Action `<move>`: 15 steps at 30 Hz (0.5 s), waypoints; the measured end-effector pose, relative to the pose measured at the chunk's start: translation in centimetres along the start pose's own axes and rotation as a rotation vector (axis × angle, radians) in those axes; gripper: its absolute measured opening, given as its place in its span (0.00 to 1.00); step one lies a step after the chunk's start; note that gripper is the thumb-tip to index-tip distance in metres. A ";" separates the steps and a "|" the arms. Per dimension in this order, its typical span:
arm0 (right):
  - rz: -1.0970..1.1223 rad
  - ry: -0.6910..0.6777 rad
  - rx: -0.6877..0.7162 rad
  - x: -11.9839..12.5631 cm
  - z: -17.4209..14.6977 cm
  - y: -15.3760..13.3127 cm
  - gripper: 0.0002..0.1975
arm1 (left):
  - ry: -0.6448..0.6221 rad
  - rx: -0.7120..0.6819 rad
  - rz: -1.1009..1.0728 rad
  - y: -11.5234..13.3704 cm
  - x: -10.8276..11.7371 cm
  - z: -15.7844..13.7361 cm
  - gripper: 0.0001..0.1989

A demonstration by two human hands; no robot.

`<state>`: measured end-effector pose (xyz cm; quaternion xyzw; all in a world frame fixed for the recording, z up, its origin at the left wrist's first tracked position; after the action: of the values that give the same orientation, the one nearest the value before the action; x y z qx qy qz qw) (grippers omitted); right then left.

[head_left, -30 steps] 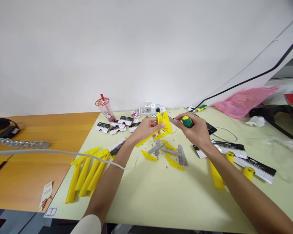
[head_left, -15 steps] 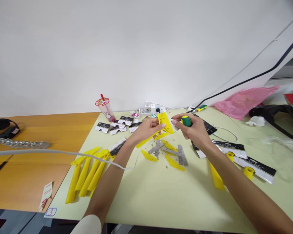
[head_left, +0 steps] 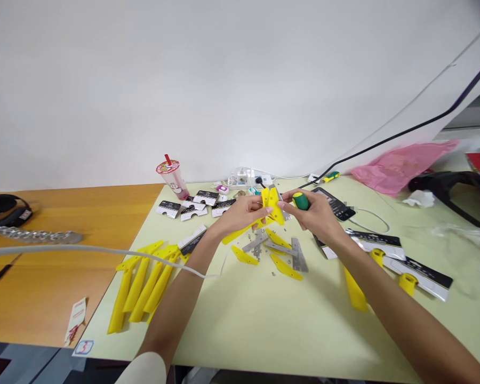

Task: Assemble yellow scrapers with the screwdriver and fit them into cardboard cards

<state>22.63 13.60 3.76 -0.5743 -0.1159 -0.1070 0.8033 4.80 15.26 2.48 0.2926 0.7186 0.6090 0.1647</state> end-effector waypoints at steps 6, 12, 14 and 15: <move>-0.020 -0.068 0.020 0.0 0.1 -0.3 0.27 | -0.055 0.030 0.019 0.2 -0.3 -0.3 0.28; -0.038 -0.115 0.019 -0.1 0.1 -0.4 0.24 | -0.065 0.062 0.015 0.3 -0.3 -0.6 0.27; -0.038 -0.122 0.017 -0.3 0.1 -0.4 0.25 | -0.062 0.061 0.037 0.4 -0.3 -0.6 0.26; -0.036 -0.123 0.016 -0.3 0.1 -0.4 0.25 | -0.059 0.060 0.049 0.4 -0.3 -0.6 0.26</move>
<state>22.21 13.56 4.05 -0.5711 -0.1763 -0.0847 0.7972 4.77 14.59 2.98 0.3329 0.7240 0.5821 0.1619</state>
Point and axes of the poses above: each hand's wrist, its own z-axis towards the middle knuckle, its own x-axis out of the back of the hand, y = z × x, the point moved 8 cm from there along z, towards the middle knuckle, and after that the axes turned 12 degrees about x, right-handed, at the moved point
